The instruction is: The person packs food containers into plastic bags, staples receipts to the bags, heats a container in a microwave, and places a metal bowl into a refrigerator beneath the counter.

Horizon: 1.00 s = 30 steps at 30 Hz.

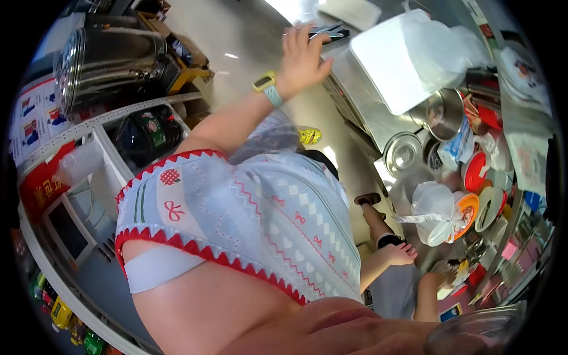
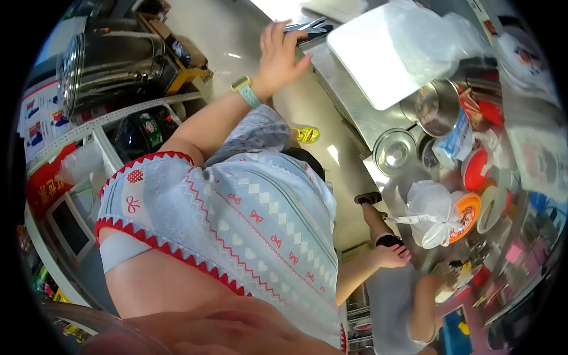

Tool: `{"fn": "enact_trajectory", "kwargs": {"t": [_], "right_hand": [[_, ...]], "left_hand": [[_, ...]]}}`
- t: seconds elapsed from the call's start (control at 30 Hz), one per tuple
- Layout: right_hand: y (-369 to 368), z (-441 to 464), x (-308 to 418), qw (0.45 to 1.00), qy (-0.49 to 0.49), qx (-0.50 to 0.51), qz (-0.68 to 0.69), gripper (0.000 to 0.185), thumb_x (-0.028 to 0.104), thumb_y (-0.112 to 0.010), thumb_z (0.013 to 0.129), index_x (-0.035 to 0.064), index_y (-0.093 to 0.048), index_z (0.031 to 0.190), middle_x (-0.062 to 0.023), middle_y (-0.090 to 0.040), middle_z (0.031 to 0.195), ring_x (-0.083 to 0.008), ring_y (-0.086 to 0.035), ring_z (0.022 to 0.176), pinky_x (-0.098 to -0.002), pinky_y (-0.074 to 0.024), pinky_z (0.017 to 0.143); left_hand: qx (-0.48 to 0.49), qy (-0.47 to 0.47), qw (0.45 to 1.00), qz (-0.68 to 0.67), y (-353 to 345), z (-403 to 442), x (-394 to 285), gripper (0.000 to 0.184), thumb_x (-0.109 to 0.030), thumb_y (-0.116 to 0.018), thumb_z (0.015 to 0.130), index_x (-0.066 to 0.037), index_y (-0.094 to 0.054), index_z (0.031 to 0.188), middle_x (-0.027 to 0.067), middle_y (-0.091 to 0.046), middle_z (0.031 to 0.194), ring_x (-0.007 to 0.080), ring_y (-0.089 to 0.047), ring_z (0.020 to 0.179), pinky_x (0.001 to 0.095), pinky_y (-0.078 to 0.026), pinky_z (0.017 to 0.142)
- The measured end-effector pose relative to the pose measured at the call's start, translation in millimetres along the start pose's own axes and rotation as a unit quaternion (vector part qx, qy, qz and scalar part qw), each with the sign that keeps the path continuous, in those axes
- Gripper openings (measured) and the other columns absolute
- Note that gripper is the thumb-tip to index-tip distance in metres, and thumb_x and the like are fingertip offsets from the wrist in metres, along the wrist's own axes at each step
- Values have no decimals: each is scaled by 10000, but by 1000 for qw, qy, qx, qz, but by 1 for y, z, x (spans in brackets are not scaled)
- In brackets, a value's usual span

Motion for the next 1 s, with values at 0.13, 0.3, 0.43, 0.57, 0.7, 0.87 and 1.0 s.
{"fn": "enact_trajectory", "kwargs": {"t": [0.13,0.3,0.43,0.57,0.7,0.87,1.0], "right_hand": [[-13,-72,1,984,59,2,-166,377,282,-472,916,2,-547,1157,-125,-551,1180,-256,-528,1077,-366,-429,901],[-104,-213,-22,840,257,403,-258,146,33,-444,877,7,-528,994,-107,-498,975,-234,-472,887,-332,-399,870],[-154,-302,-53,744,245,597,-170,142,-30,-439,848,5,-546,936,-116,-532,960,-236,-508,882,-330,-424,831],[-189,-421,-97,599,272,724,-206,141,-68,-462,848,-23,-588,892,-152,-569,907,-277,-555,832,-330,-454,785],[-214,-516,-190,489,174,811,-270,134,-49,-517,866,23,-620,913,-116,-622,864,-229,-621,818,-295,-485,713],[-230,-585,-362,374,96,826,-412,141,88,-538,918,23,-636,996,-127,-646,968,-230,-634,861,-303,-505,742],[-234,-597,-538,201,182,799,-537,290,229,-636,890,41,-607,1110,-142,-644,996,-237,-640,871,-290,-510,767]], "left_hand": [[131,43,987,85,-48,-1,54,593,-318,-701,777,-281,-499,1333,155,-492,1286,384,-448,1157,555,-353,908],[154,28,988,5,-44,-9,75,470,-267,-682,788,-322,-574,1243,126,-517,1294,348,-466,1140,514,-359,882],[162,-26,986,13,-2,13,142,468,-248,-702,760,-344,-599,1206,98,-520,1287,329,-467,1126,506,-351,892],[88,27,995,44,7,94,262,376,-217,-683,775,-271,-639,1145,104,-536,1253,333,-488,1107,480,-364,914],[199,87,976,-20,-9,158,328,509,-259,-653,835,-209,-530,1326,227,-493,1316,411,-461,1205,473,-355,1028],[-91,12,994,-64,5,147,373,487,-257,-655,835,-128,-542,1291,256,-518,1264,440,-485,1145,514,-377,979],[-1,234,946,-223,-10,-43,431,313,-79,-607,812,-52,-599,1124,152,-558,1209,345,-494,1127,414,-371,995]]}}
Point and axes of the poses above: each hand's wrist, its own z-axis towards the middle knuckle, its own y-axis out of the back of the hand, x = y × z, the point moved 7 cm from there along z, towards the middle knuckle
